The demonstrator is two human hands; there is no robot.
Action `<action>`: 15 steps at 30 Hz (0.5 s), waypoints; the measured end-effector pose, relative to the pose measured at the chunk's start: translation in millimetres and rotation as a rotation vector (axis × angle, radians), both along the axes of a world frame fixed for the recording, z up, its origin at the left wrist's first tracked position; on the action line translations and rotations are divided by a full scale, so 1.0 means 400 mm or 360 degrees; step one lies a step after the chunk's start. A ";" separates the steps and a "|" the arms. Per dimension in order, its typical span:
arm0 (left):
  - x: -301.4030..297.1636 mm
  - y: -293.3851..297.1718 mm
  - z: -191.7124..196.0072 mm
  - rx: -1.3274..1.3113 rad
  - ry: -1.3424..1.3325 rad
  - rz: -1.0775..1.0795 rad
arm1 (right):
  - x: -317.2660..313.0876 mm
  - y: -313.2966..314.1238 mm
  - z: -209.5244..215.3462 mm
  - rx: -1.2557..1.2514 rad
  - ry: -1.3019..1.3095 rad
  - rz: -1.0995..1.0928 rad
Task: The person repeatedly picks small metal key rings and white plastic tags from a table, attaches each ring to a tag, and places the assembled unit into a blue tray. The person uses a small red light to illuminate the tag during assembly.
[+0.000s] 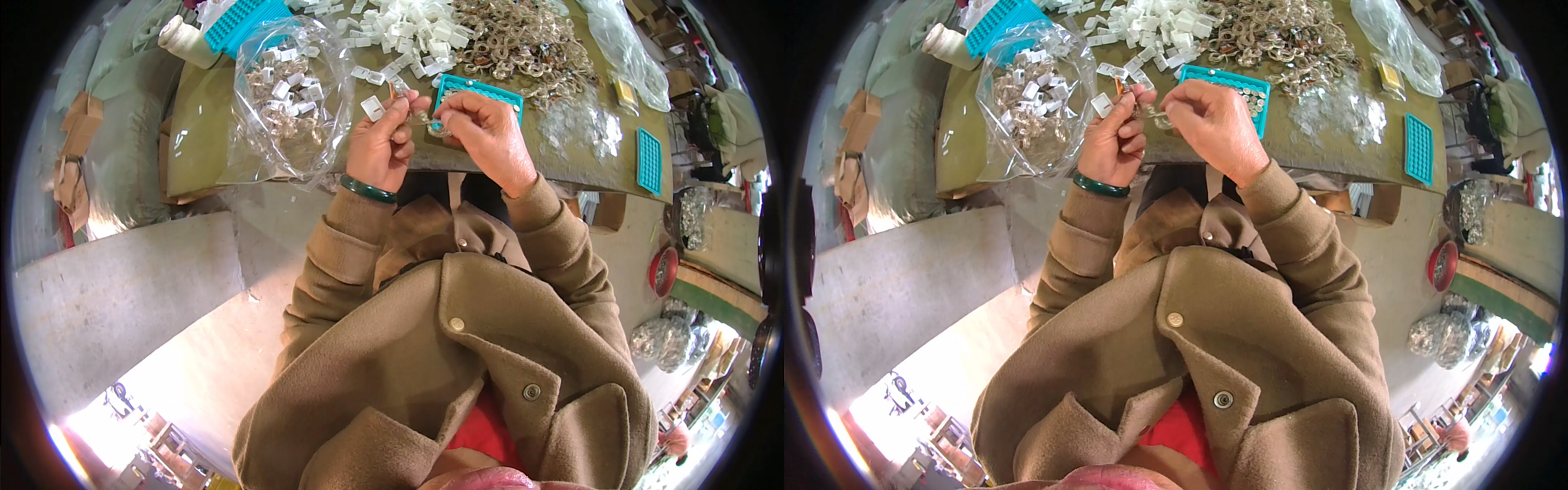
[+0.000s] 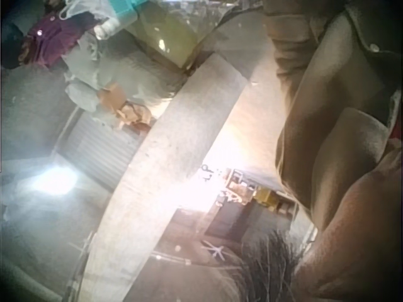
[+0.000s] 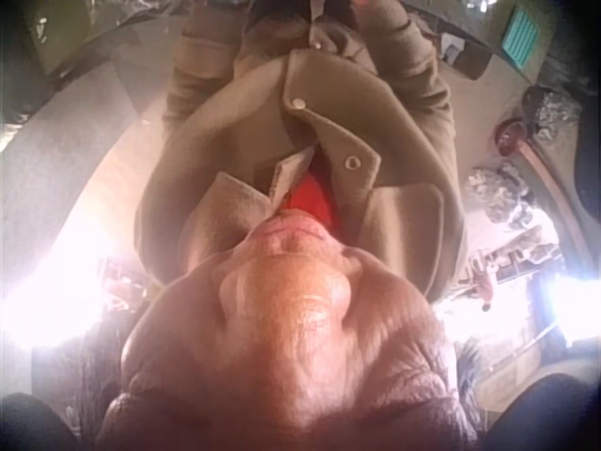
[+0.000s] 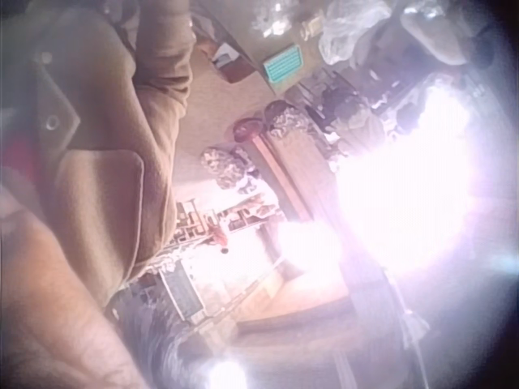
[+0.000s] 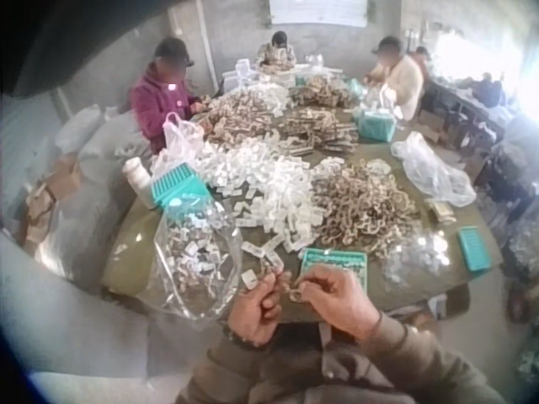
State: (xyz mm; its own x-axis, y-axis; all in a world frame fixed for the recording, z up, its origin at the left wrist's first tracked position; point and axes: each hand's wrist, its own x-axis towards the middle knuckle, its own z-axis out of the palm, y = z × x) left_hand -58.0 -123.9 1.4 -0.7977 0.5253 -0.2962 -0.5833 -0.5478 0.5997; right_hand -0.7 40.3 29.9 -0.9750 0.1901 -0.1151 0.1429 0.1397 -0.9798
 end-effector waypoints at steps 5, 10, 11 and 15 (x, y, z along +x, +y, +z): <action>0.034 0.009 0.054 -0.0349 0.0190 -0.0140 | -0.004 0.012 0.027 -0.0234 0.0475 -0.0012; 0.064 0.024 0.091 -0.0558 0.0268 -0.0263 | 0.021 0.028 0.031 -0.0291 0.0384 0.0050; 0.065 0.022 0.094 -0.0531 0.0219 -0.0276 | 0.025 0.032 0.029 -0.0294 0.0417 0.0021; 0.063 0.011 0.097 -0.0416 0.0083 -0.0364 | 0.046 0.047 0.023 -0.0161 0.0507 0.0034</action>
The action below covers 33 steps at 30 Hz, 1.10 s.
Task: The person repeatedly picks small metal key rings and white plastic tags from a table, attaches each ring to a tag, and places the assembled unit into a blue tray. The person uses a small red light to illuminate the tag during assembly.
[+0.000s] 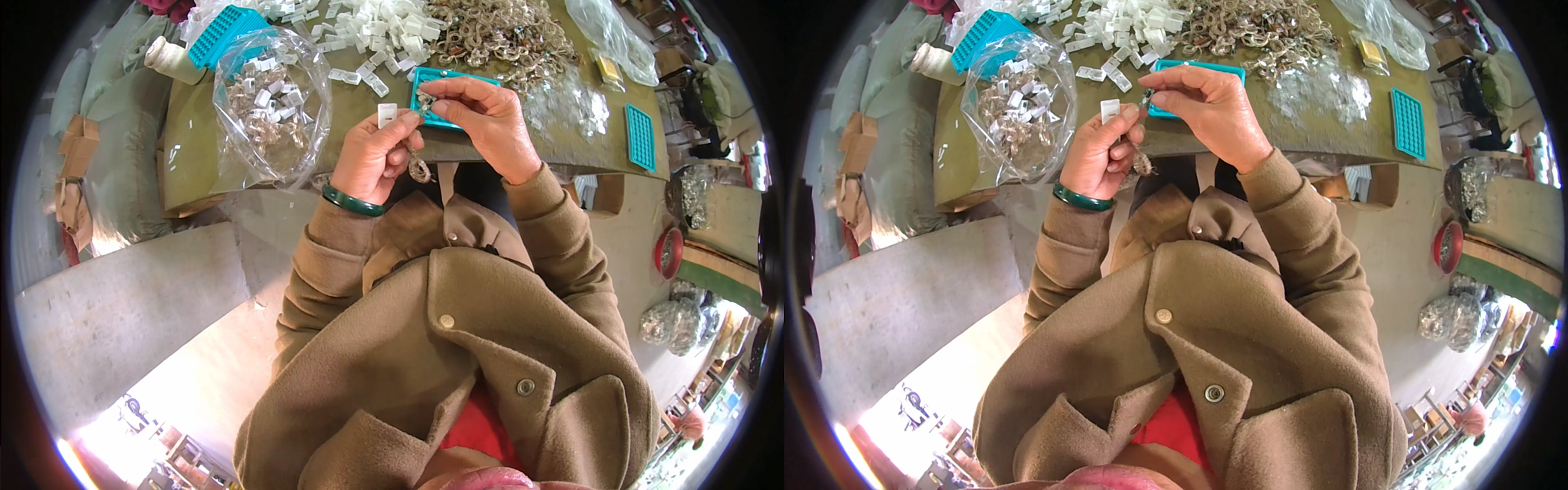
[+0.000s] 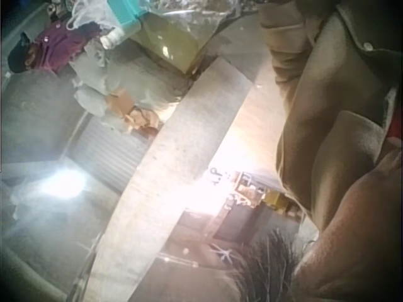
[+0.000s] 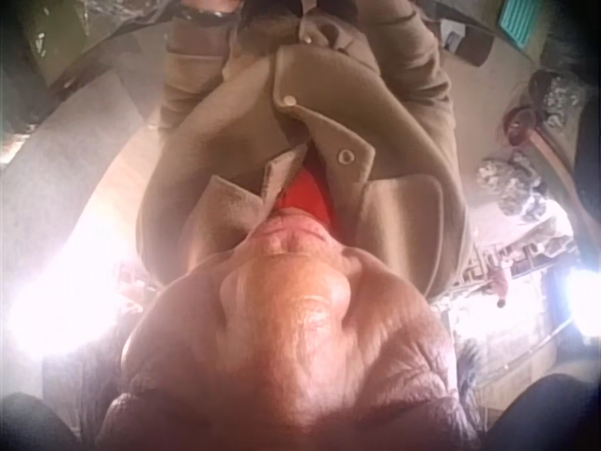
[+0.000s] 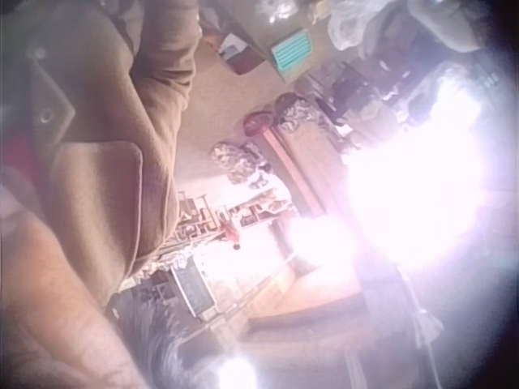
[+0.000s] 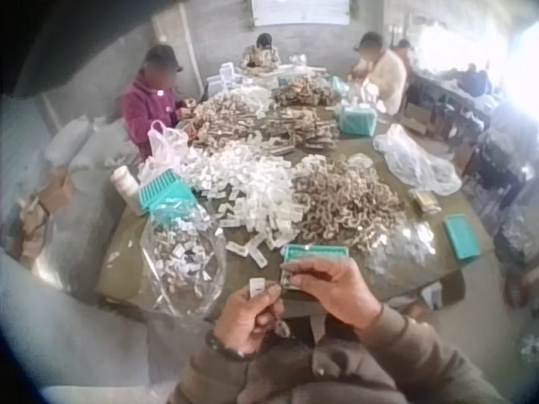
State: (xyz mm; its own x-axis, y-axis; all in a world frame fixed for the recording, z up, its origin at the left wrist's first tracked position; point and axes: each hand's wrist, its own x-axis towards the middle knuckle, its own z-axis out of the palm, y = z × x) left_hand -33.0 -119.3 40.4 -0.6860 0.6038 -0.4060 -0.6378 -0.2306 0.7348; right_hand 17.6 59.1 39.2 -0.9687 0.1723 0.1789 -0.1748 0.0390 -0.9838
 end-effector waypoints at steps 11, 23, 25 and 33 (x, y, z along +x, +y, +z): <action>0.032 0.039 -0.015 -0.0108 0.0053 0.0144 | 0.044 0.009 -0.023 0.0173 0.0091 -0.0423; 0.095 0.103 -0.089 -0.0432 0.1157 0.0314 | 0.092 0.032 -0.066 -0.1245 -0.0507 0.0078; 0.094 0.104 -0.094 -0.0448 0.1113 0.0275 | 0.101 0.043 -0.052 -0.1356 -0.0587 0.0048; 0.061 0.093 -0.079 -0.0093 -0.0126 0.0014 | 0.092 0.063 -0.043 -0.1021 -0.0518 -0.0132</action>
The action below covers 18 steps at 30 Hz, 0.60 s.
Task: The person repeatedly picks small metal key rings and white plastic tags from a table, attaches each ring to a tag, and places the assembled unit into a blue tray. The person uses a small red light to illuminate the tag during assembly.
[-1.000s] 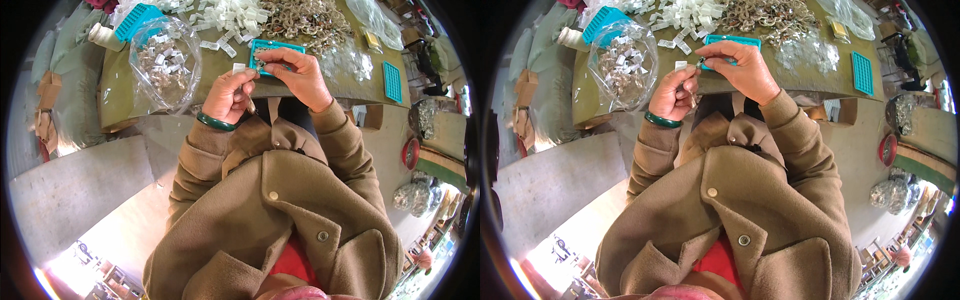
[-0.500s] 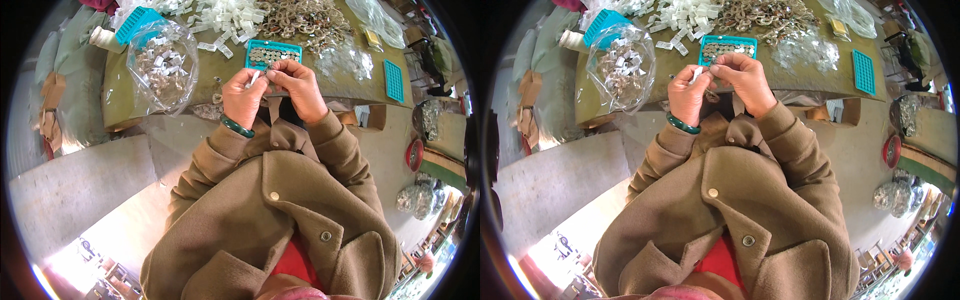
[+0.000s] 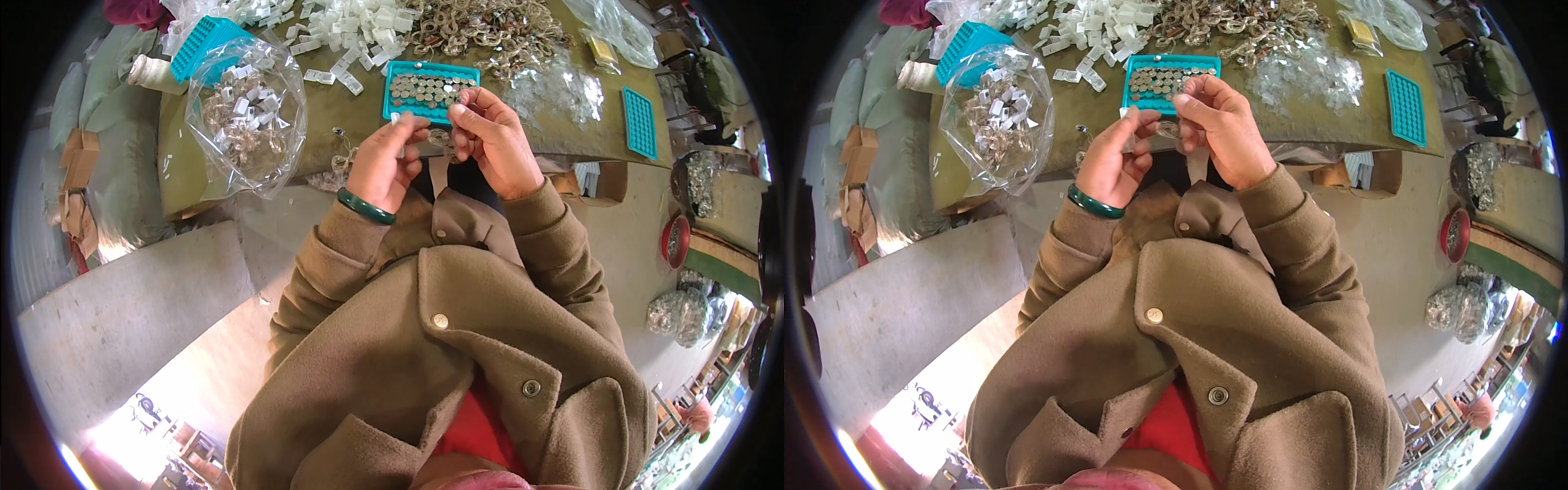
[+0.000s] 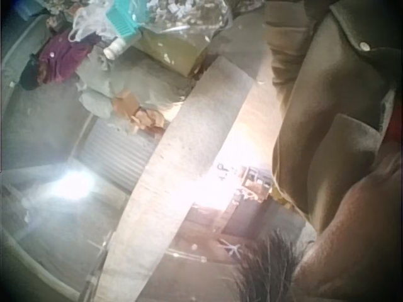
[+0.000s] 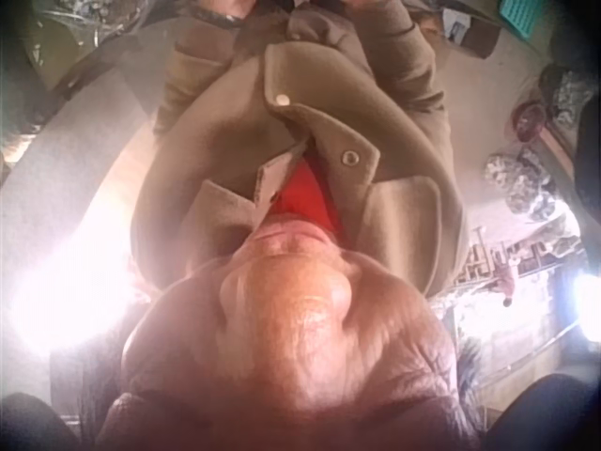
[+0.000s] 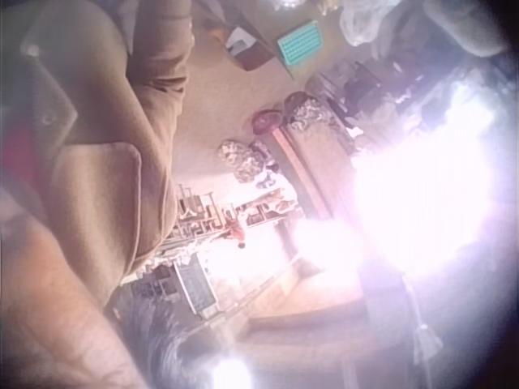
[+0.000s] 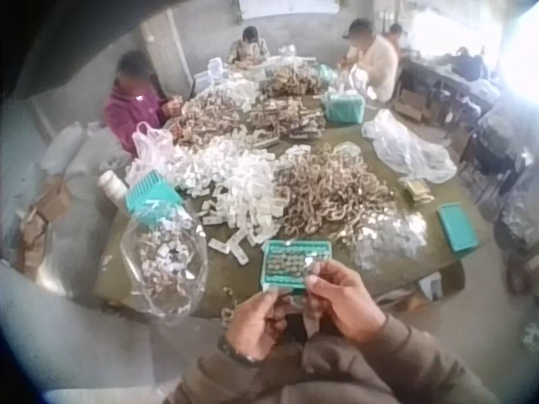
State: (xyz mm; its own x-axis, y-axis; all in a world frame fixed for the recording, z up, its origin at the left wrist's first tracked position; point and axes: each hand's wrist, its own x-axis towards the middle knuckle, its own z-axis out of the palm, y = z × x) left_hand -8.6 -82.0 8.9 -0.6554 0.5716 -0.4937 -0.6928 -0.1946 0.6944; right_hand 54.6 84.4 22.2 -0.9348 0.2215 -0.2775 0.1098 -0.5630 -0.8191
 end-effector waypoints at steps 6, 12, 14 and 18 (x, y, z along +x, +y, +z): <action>-0.003 0.033 -0.008 -0.0077 -0.0059 0.0105 | 0.021 -0.022 0.010 0.0252 -0.0022 0.0108; 0.033 0.087 -0.008 -0.0057 0.0300 0.0253 | 0.024 -0.065 0.009 0.0354 -0.0048 -0.0037; 0.036 0.088 -0.009 -0.0036 0.0357 0.0207 | 0.025 -0.061 0.004 0.0410 -0.0079 -0.0058; 0.008 0.050 -0.013 0.0039 0.0558 -0.0039 | 0.022 -0.025 -0.003 0.0305 -0.0066 -0.0044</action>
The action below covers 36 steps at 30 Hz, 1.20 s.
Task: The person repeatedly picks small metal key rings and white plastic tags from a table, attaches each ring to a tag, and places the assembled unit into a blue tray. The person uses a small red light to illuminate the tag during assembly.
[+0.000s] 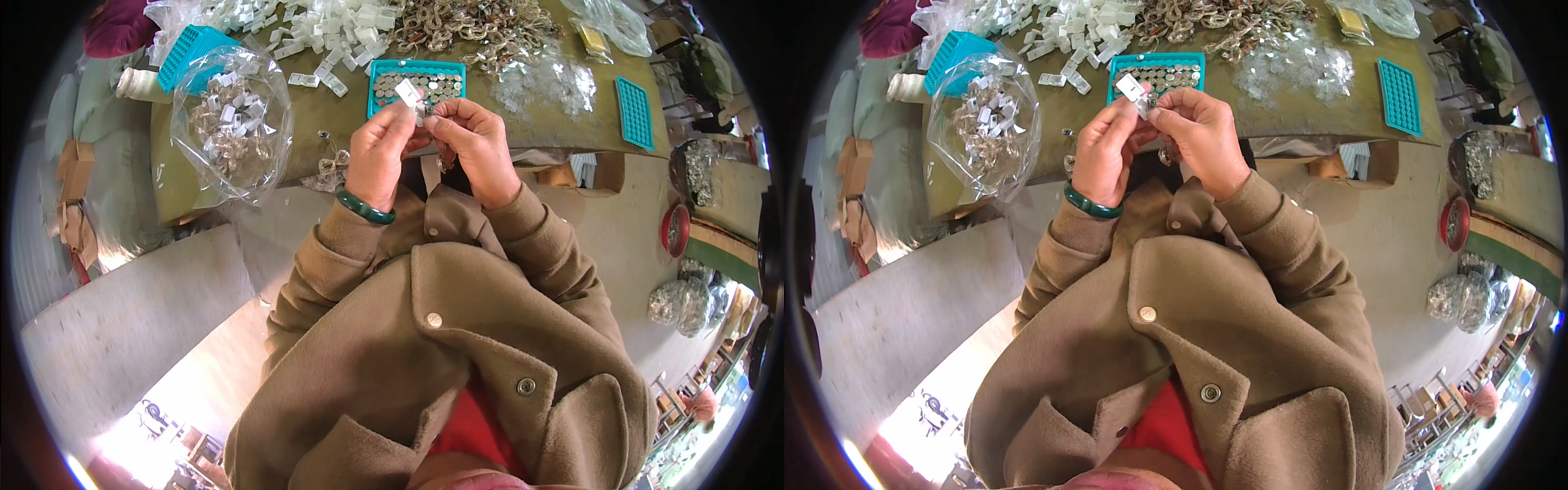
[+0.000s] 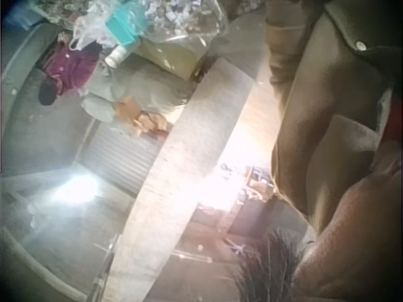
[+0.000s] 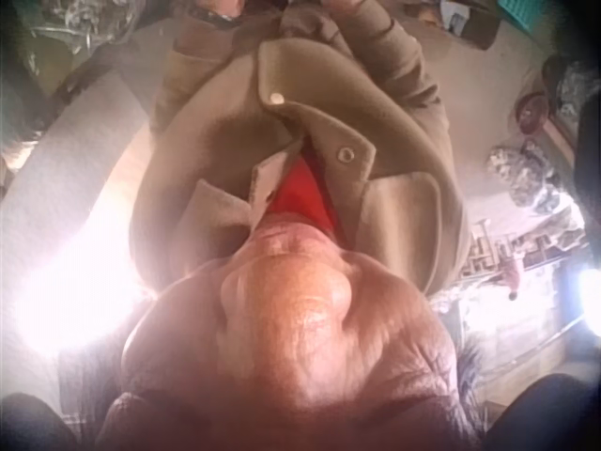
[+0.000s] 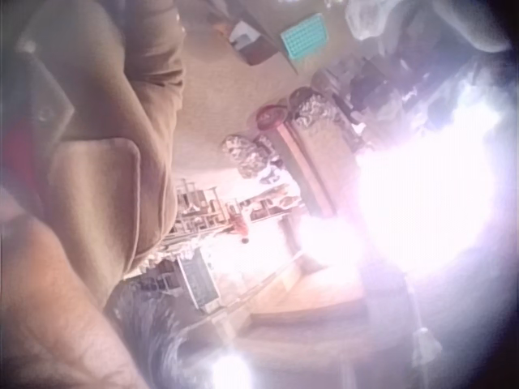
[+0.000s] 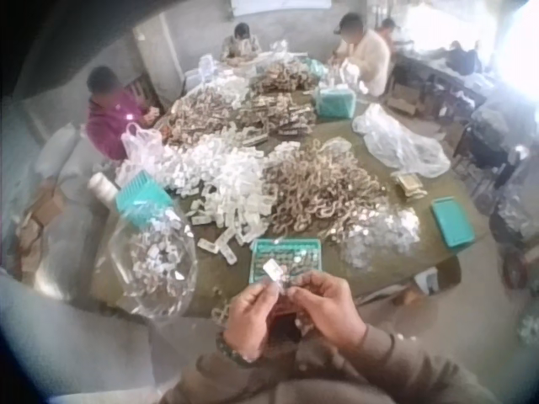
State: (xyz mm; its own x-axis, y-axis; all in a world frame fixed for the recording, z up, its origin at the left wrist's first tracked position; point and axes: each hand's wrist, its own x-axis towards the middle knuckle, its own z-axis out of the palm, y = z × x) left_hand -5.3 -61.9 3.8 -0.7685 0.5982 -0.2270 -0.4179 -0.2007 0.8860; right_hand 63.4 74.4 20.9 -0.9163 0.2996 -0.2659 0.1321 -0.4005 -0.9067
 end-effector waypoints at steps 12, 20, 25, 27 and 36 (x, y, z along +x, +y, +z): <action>0.018 -0.007 0.003 -0.0131 0.0460 0.0310 | 0.002 -0.009 -0.005 0.0014 0.0108 0.0024; 0.035 0.000 0.013 -0.0112 0.0504 0.0328 | -0.011 -0.024 -0.022 -0.0109 0.0235 0.0003; 0.026 -0.015 0.011 -0.0202 0.0643 0.0238 | -0.016 0.002 -0.023 -0.0134 0.0193 0.0217; 0.022 -0.023 0.015 -0.0253 0.0611 0.0208 | -0.021 0.003 -0.019 -0.0003 0.0223 0.0190; 0.015 -0.033 0.050 -0.0312 0.0015 0.0224 | -0.004 -0.001 0.002 0.0351 0.0206 0.0307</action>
